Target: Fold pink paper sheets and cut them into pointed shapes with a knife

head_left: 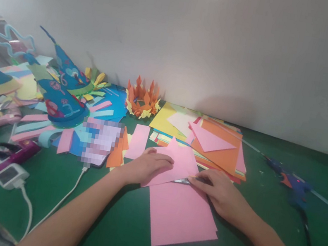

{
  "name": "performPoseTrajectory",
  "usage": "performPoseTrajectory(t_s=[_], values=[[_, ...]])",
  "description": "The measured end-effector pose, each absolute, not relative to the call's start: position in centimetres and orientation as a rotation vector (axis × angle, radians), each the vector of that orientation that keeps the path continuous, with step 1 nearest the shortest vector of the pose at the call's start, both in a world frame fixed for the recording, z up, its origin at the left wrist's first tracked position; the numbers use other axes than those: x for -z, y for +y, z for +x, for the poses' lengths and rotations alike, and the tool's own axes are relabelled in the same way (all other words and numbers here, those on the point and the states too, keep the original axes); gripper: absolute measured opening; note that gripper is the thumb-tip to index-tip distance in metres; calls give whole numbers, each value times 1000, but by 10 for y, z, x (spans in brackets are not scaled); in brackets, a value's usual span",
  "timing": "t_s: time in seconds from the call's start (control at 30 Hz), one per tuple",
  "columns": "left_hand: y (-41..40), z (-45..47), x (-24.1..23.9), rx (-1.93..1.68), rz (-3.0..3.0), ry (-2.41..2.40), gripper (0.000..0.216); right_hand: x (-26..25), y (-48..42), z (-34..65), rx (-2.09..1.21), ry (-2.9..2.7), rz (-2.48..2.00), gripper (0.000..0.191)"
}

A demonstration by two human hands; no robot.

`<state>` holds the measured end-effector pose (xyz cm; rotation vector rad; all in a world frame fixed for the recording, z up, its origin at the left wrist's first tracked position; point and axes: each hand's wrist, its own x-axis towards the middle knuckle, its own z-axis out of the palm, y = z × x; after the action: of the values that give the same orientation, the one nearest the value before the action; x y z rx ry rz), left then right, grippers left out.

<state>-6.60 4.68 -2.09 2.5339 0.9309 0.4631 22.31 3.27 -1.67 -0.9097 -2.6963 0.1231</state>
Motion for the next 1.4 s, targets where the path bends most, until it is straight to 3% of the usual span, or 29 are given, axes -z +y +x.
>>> performPoseTrajectory(t_s=[1.4], values=[[45, -65, 13, -434, 2518, 931, 31, 21, 21, 183, -167, -2686, -744, 38]])
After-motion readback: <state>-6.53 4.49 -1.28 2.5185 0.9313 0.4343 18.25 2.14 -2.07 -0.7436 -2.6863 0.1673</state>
